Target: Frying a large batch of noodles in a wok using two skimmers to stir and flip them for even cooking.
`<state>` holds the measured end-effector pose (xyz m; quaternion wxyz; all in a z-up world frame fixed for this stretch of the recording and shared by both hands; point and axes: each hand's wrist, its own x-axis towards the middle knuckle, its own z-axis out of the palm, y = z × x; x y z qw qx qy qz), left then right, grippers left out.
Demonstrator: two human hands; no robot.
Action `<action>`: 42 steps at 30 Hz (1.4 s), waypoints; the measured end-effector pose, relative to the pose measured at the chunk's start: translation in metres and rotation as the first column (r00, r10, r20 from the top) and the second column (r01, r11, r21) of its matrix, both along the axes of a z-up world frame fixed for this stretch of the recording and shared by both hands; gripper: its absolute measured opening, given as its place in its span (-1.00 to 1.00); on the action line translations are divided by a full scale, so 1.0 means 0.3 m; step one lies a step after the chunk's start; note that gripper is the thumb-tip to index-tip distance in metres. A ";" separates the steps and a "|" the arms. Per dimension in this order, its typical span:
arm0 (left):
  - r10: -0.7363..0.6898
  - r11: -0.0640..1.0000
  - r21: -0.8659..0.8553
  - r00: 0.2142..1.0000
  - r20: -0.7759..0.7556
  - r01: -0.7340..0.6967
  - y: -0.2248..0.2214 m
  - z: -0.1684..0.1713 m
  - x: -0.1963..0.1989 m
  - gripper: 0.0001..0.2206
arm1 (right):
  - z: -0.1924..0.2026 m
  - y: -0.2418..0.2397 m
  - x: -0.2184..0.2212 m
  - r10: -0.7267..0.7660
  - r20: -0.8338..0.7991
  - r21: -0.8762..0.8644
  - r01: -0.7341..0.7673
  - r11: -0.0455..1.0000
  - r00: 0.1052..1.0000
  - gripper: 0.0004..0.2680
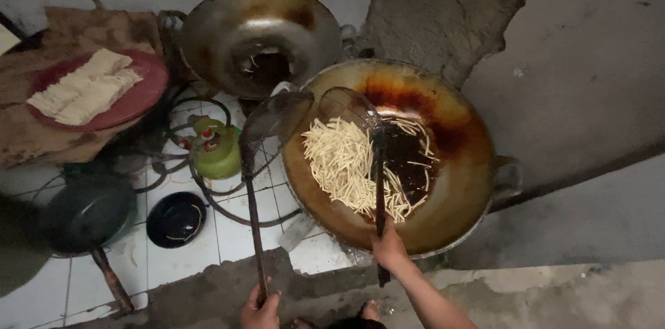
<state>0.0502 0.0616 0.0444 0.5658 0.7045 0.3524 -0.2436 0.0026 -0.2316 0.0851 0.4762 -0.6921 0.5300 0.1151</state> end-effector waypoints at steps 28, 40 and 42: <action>0.069 0.989 -0.139 0.991 0.112 -0.053 0.053 -0.009 0.019 -0.66 | -0.064 0.042 -0.351 0.160 -0.121 -0.246 -0.186 0.951 0.980 -0.41; -0.010 0.979 -0.203 0.991 0.135 0.037 0.054 0.011 0.014 -0.65 | -0.272 -0.063 -0.210 0.126 0.060 -0.219 -0.110 0.969 0.990 -0.46; 0.000 0.975 -0.222 0.993 0.120 0.027 0.046 0.034 0.006 -0.65 | -0.177 -0.042 -0.206 0.118 0.196 -0.185 -0.081 0.979 0.973 -0.52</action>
